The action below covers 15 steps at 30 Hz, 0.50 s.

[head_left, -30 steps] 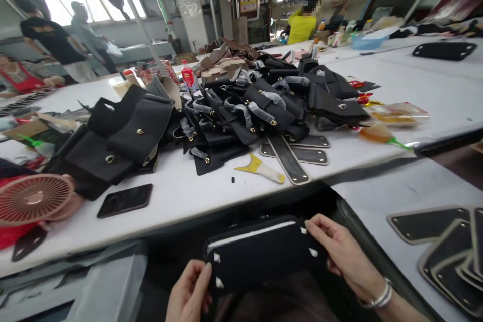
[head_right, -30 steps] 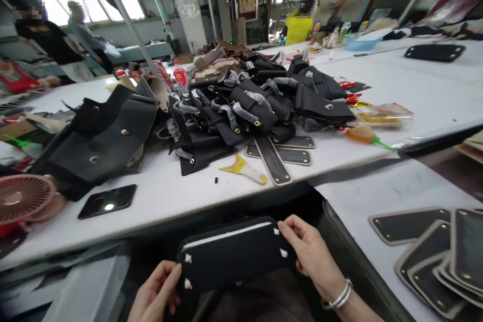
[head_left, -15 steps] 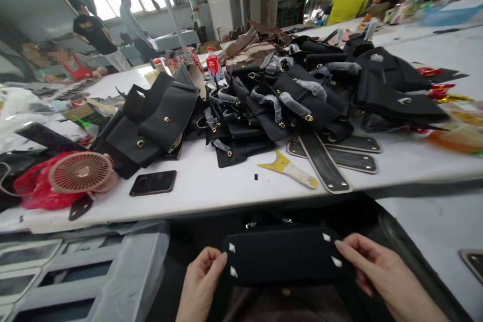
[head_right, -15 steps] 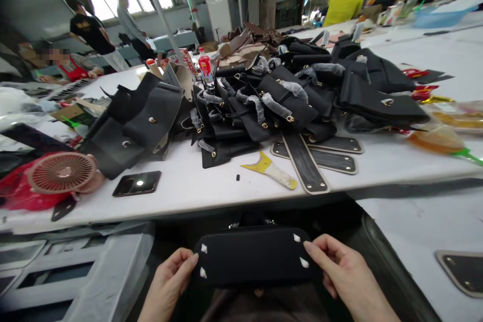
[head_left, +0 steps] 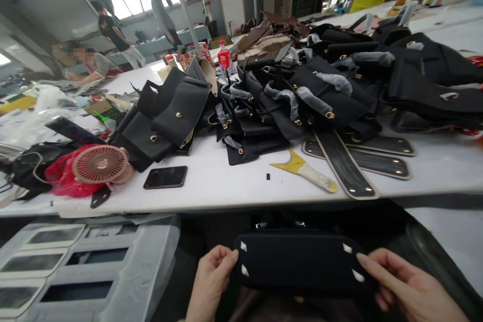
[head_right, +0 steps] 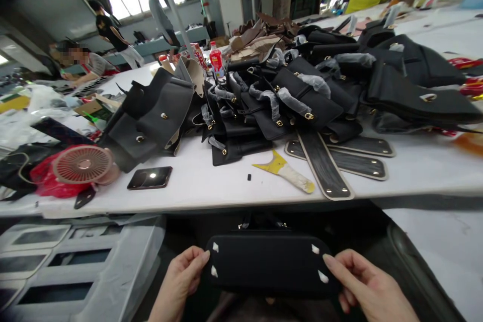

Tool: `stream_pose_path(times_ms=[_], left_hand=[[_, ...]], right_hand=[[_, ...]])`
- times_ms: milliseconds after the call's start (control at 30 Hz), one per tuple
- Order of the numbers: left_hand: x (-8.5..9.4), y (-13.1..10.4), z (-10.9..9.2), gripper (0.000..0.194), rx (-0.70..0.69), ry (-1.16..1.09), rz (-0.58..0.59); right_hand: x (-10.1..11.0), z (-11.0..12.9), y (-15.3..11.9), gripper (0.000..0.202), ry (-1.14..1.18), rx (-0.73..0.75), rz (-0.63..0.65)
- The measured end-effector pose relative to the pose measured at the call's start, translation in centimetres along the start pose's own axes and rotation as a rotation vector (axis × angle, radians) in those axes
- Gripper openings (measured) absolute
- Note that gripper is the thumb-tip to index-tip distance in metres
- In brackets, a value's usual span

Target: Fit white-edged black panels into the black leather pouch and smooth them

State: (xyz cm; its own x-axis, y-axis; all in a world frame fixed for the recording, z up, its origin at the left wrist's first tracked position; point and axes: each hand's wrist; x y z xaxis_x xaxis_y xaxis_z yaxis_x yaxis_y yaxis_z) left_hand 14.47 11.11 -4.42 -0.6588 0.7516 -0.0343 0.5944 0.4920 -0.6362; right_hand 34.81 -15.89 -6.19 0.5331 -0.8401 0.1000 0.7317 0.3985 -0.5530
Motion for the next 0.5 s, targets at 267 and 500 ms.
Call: stream_pose_path(times_ms=[267,500], left_hand=[[-0.1,-0.1,0.1,0.059,0.023,-0.016,-0.036],[-0.1,-0.2,-0.1,0.057,0.021,-0.008,-0.026]], right_hand=[[-0.4,1.4,-0.9,0.048,0.122,-0.044,0.092],[-0.5,1.2,-0.7,0.047,0.16,-0.007,0.089]])
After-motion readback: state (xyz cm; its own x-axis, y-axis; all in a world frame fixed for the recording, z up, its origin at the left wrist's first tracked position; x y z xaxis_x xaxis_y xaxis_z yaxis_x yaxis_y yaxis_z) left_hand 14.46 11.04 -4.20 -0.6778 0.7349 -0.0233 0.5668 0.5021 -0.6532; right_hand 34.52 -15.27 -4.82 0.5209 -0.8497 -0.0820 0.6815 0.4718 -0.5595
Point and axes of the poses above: each hand's wrist, its own y-axis towards the middle knuckle, its own x-axis out of the back of the hand, z = x × y, and after that the axes turned 8 degrees about z, right-handed
